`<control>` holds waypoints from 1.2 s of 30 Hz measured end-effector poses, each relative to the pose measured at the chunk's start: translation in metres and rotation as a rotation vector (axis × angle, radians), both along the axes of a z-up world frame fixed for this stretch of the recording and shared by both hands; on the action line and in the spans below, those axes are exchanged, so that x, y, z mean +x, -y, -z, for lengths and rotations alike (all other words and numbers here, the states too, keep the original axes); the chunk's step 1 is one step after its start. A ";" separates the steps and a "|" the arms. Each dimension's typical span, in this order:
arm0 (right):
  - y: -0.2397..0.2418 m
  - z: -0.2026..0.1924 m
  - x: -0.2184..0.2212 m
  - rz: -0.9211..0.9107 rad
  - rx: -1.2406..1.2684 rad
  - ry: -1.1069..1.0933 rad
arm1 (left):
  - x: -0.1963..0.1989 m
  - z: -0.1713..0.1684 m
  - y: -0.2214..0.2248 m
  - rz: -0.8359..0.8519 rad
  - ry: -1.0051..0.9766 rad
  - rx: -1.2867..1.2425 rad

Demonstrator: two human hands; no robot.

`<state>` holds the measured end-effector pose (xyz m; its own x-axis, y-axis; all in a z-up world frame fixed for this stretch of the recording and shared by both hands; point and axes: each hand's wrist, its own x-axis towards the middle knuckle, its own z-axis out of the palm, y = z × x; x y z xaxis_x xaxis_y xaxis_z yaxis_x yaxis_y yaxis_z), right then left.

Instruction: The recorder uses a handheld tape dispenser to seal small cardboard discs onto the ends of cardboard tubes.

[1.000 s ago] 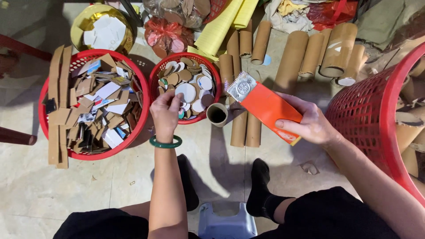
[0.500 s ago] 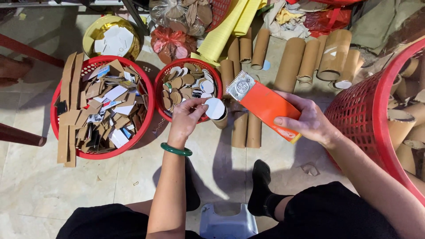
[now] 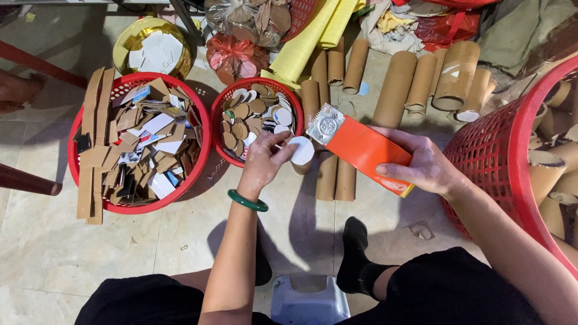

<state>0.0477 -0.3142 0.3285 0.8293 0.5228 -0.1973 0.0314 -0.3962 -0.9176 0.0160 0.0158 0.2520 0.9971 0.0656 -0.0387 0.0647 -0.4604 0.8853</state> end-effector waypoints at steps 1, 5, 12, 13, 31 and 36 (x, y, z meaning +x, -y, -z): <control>0.001 0.001 0.001 -0.001 0.000 0.001 | -0.002 -0.002 0.001 -0.001 0.001 0.000; 0.004 0.000 0.001 -0.033 0.066 0.006 | -0.009 -0.009 0.006 0.098 0.144 0.208; 0.003 -0.007 0.002 -0.053 -0.047 0.095 | -0.010 -0.012 0.007 0.120 0.173 0.245; 0.004 -0.006 0.003 -0.055 -0.046 0.096 | -0.010 -0.014 0.007 0.119 0.173 0.245; -0.011 -0.028 0.001 -0.250 0.111 0.021 | 0.003 0.016 0.003 0.196 -0.433 -1.378; -0.012 -0.023 0.003 -0.231 0.085 0.012 | 0.001 0.021 0.004 0.063 -0.277 -1.185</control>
